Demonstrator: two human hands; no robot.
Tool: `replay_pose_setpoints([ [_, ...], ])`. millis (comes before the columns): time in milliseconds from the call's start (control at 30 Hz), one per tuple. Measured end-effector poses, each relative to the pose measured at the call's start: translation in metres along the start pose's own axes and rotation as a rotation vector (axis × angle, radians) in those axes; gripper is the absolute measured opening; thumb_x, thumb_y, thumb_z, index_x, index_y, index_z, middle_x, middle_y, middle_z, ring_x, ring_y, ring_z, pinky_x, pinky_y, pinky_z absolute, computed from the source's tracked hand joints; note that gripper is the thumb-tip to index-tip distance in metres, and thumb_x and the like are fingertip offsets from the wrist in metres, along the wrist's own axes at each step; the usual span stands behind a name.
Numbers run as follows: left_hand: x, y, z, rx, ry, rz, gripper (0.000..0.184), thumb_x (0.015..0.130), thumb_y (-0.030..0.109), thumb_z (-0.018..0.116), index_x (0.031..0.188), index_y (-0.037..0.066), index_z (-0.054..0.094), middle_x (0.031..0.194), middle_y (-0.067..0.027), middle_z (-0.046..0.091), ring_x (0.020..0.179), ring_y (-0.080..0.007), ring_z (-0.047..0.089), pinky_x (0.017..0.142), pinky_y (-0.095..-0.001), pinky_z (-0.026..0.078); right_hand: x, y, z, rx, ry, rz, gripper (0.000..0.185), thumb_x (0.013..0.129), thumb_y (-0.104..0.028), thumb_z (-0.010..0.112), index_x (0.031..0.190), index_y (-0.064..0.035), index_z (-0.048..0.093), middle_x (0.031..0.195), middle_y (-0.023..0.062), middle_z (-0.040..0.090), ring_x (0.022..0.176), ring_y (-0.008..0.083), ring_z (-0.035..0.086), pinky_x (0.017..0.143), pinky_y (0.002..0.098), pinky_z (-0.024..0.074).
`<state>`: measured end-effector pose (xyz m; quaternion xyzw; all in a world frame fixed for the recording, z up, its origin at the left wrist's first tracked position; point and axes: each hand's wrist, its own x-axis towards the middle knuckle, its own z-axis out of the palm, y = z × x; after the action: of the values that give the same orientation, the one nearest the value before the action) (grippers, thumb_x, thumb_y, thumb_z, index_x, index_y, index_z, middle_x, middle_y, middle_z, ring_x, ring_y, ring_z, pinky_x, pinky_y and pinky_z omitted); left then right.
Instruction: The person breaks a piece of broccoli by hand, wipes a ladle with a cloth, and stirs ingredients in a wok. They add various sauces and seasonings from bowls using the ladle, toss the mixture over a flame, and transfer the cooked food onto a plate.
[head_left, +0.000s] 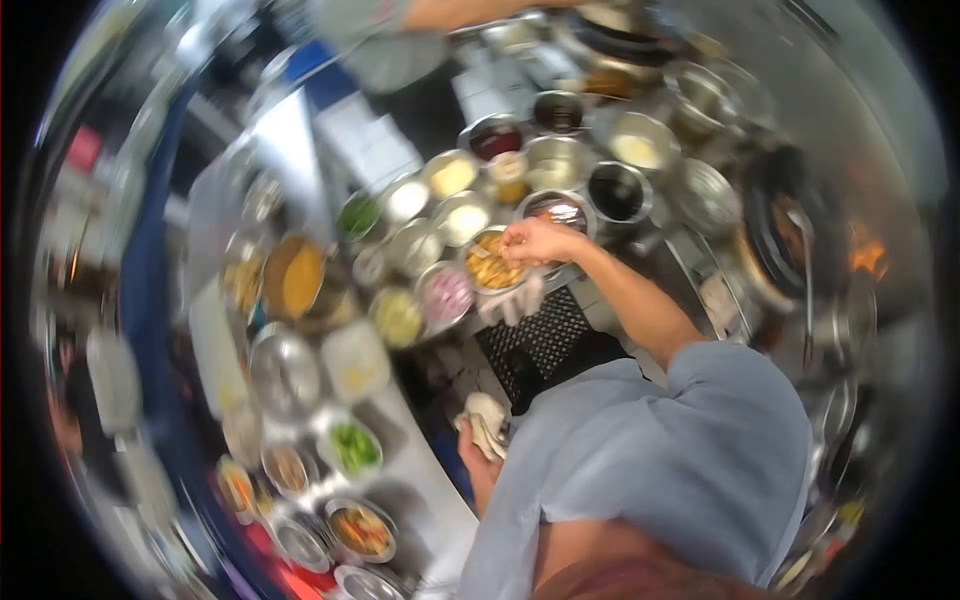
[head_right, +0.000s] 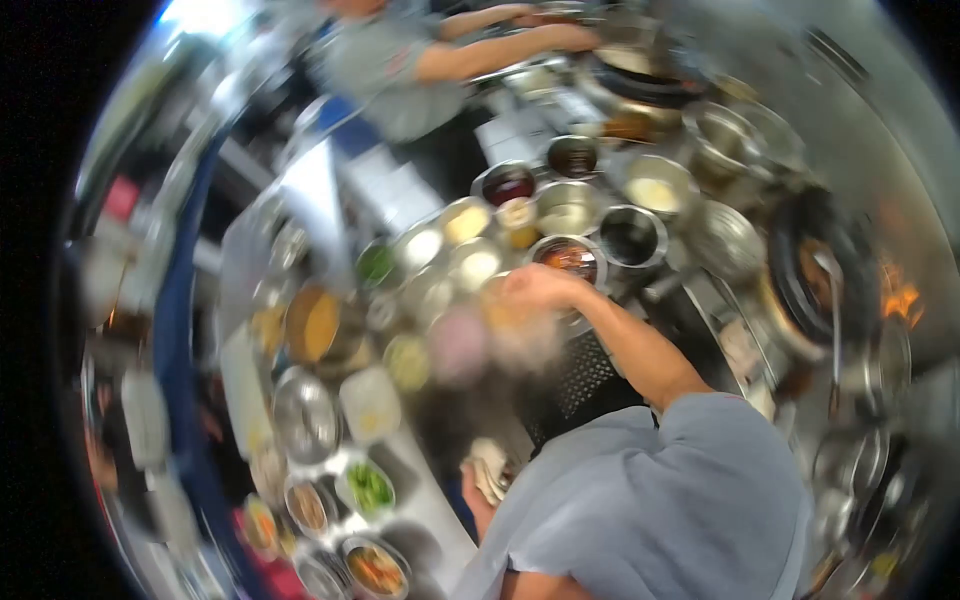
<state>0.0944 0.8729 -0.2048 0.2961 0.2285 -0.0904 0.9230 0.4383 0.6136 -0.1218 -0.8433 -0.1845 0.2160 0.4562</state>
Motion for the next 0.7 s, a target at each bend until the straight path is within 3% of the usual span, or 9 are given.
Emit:
replay_pose_setpoints([
  [67,0.017,-0.016,0.019,-0.064,0.028,-0.237,0.057,0.092,0.047,0.044,0.131,0.004,0.045,0.118,-0.0155,0.058,0.102,-0.0294,0.058,0.090,-0.0356,0.046,-0.069,-0.025,-0.052,0.714,0.128,0.124,0.017,0.086,-0.016,0.060,0.100,-0.0048,0.060,0.073,0.0053,0.063,0.049,0.0032,0.043,0.040,0.0182,0.0304],
  [100,0.005,-0.002,0.082,0.114,0.094,-0.266,0.061,0.092,0.050,0.042,0.131,0.003,0.044,0.119,-0.0157,0.057,0.108,-0.0287,0.055,0.094,-0.0373,0.044,-0.102,-0.011,-0.081,0.721,0.311,0.081,0.017,0.085,-0.015,0.062,0.098,-0.0055,0.060,0.072,0.0061,0.063,0.047,0.0050,0.044,0.039,0.0190,0.0319],
  [233,0.035,-0.011,0.116,0.074,-0.146,-0.582,0.067,0.091,0.055,0.038,0.133,0.002,0.041,0.121,-0.0190,0.055,0.115,-0.0315,0.052,0.100,-0.0419,0.041,-0.266,-0.018,-0.190,0.318,1.240,0.130,0.020,0.088,-0.025,0.059,0.093,-0.0059,0.060,0.071,0.0015,0.060,0.053,0.0079,0.054,0.044,0.0217,0.0388],
  [300,0.058,-0.019,0.122,0.203,-0.202,-0.668,0.070,0.089,0.057,0.039,0.133,0.003,0.040,0.121,-0.0193,0.055,0.113,-0.0328,0.054,0.099,-0.0453,0.041,-0.320,0.012,-0.232,-0.046,1.607,0.288,0.034,0.090,-0.034,0.055,0.090,-0.0003,0.060,0.079,0.0069,0.064,0.064,0.0198,0.062,0.064,0.0327,0.0494],
  [333,0.065,-0.022,0.129,0.275,-0.207,-0.681,0.072,0.088,0.059,0.040,0.133,0.003,0.040,0.121,-0.0196,0.055,0.111,-0.0342,0.055,0.098,-0.0486,0.041,-0.346,0.055,-0.255,-0.298,1.588,0.379,0.038,0.090,-0.037,0.057,0.108,-0.0036,0.059,0.084,0.0069,0.064,0.065,0.0148,0.061,0.062,0.0295,0.0489],
  [400,0.093,-0.029,0.146,0.266,-0.287,-0.821,0.076,0.084,0.063,0.048,0.133,0.006,0.038,0.117,-0.0173,0.057,0.099,-0.0354,0.061,0.078,-0.0493,0.053,-0.390,0.075,-0.277,-0.129,1.228,0.680,0.046,0.089,-0.041,0.057,0.117,-0.0045,0.058,0.099,0.0123,0.066,0.082,0.0194,0.065,0.072,0.0324,0.0506],
  [467,0.112,-0.041,0.152,0.370,-0.336,-0.785,0.071,0.085,0.061,0.049,0.132,0.008,0.040,0.115,-0.0168,0.057,0.089,-0.0340,0.064,0.067,-0.0461,0.056,-0.450,0.120,-0.291,-0.628,1.589,0.606,0.051,0.088,-0.042,0.058,0.123,-0.0045,0.055,0.109,0.0171,0.064,0.098,0.0228,0.063,0.082,0.0331,0.0497],
  [500,0.106,-0.052,0.173,0.387,-0.353,-0.761,0.066,0.087,0.059,0.048,0.130,0.010,0.042,0.112,-0.0157,0.058,0.078,-0.0313,0.064,0.058,-0.0390,0.055,-0.485,0.116,-0.292,-0.480,1.678,0.586,0.051,0.087,-0.039,0.061,0.124,-0.0037,0.055,0.115,0.0197,0.062,0.105,0.0267,0.062,0.088,0.0335,0.0477],
  [700,0.066,-0.158,0.214,0.556,-0.196,-0.755,0.063,0.084,0.062,0.050,0.122,0.013,0.047,0.097,-0.0117,0.061,0.066,-0.0240,0.060,0.048,-0.0295,0.045,-0.687,0.218,-0.236,-0.189,1.936,0.852,0.025,0.082,-0.024,0.065,0.096,-0.0039,0.070,0.084,0.0100,0.069,0.078,0.0162,0.065,0.073,0.0307,0.0498],
])
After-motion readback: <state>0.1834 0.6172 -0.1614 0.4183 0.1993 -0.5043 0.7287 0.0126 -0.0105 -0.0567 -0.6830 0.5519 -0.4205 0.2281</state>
